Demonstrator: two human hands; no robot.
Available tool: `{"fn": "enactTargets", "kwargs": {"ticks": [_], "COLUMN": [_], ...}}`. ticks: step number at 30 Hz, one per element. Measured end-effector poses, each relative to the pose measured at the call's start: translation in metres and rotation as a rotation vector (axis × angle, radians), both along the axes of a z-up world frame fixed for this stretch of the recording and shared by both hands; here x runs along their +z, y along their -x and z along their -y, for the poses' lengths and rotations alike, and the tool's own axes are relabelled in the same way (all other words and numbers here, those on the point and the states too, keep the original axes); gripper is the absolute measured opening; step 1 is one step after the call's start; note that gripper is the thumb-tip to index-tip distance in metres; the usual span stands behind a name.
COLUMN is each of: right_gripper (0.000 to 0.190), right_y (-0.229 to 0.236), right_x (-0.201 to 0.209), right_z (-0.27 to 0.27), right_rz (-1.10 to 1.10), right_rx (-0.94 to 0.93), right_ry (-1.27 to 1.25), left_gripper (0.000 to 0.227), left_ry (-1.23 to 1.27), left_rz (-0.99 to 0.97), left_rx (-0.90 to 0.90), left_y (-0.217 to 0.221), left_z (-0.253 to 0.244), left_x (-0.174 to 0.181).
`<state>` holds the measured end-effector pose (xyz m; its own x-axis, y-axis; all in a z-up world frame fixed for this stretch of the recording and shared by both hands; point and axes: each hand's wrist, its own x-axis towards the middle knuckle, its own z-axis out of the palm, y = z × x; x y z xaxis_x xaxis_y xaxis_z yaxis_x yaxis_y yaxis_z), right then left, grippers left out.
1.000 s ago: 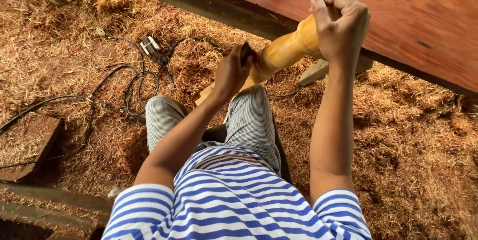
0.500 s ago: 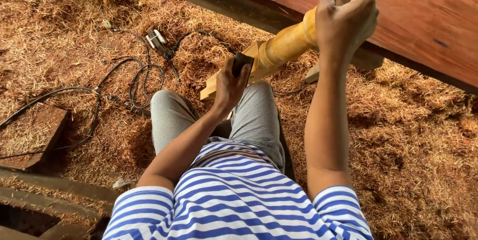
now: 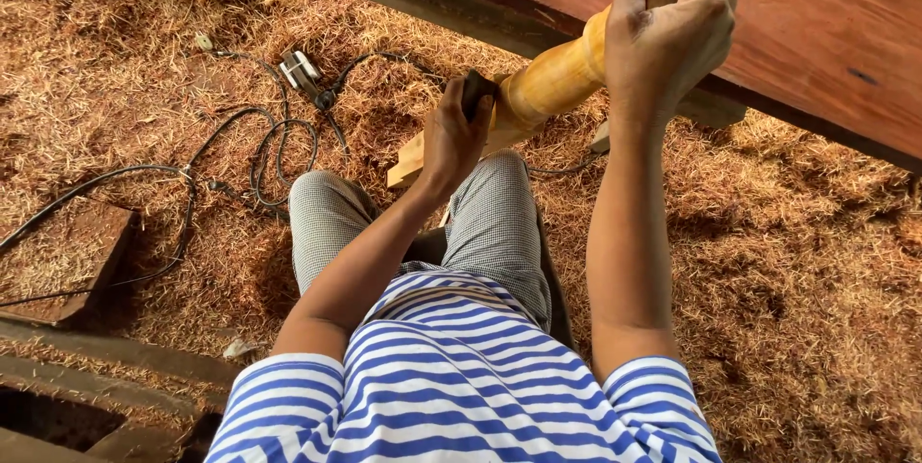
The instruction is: Manual sanding of a decorative wooden furniture leg using a piece of sandpaper.
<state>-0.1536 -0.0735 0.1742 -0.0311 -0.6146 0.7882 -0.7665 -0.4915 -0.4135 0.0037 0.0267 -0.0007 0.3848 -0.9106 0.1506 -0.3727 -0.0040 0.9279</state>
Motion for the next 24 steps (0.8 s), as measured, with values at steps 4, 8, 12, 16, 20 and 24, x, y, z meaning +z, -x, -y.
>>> {"fn": "enactTargets", "kwargs": {"ticks": [4,8,12,16,20,24], "right_gripper": [0.009,0.013,0.013,0.013,0.014,0.014], "right_y": [0.004,0.008,0.011,0.005,0.002,0.005], "right_x": [-0.007,-0.015,-0.02,-0.014,-0.013,-0.011], "right_z": [0.006,0.014,0.019,0.012,0.014,0.013], "right_rz": [-0.012,-0.017,0.022,0.009,0.005,-0.004], "right_rx": [0.02,0.011,-0.02,0.014,0.01,-0.034], "right_ry": [0.028,0.029,-0.013,-0.01,0.045,0.015], "left_gripper": [0.022,0.021,0.022,0.026,0.023,0.018], "left_ry": [0.028,0.158,0.095,0.0,0.156,0.11], "left_rz": [0.2,0.322,0.262,0.238,0.33,0.282], "left_rx": [-0.007,0.013,-0.052,-0.047,0.04,0.045], "left_y": [-0.003,-0.003,0.002,0.003,0.0,-0.001], "left_z": [0.035,0.049,0.006,-0.006,0.038,0.036], "left_x": [-0.019,-0.026,0.002,0.012,-0.033,-0.013]}}
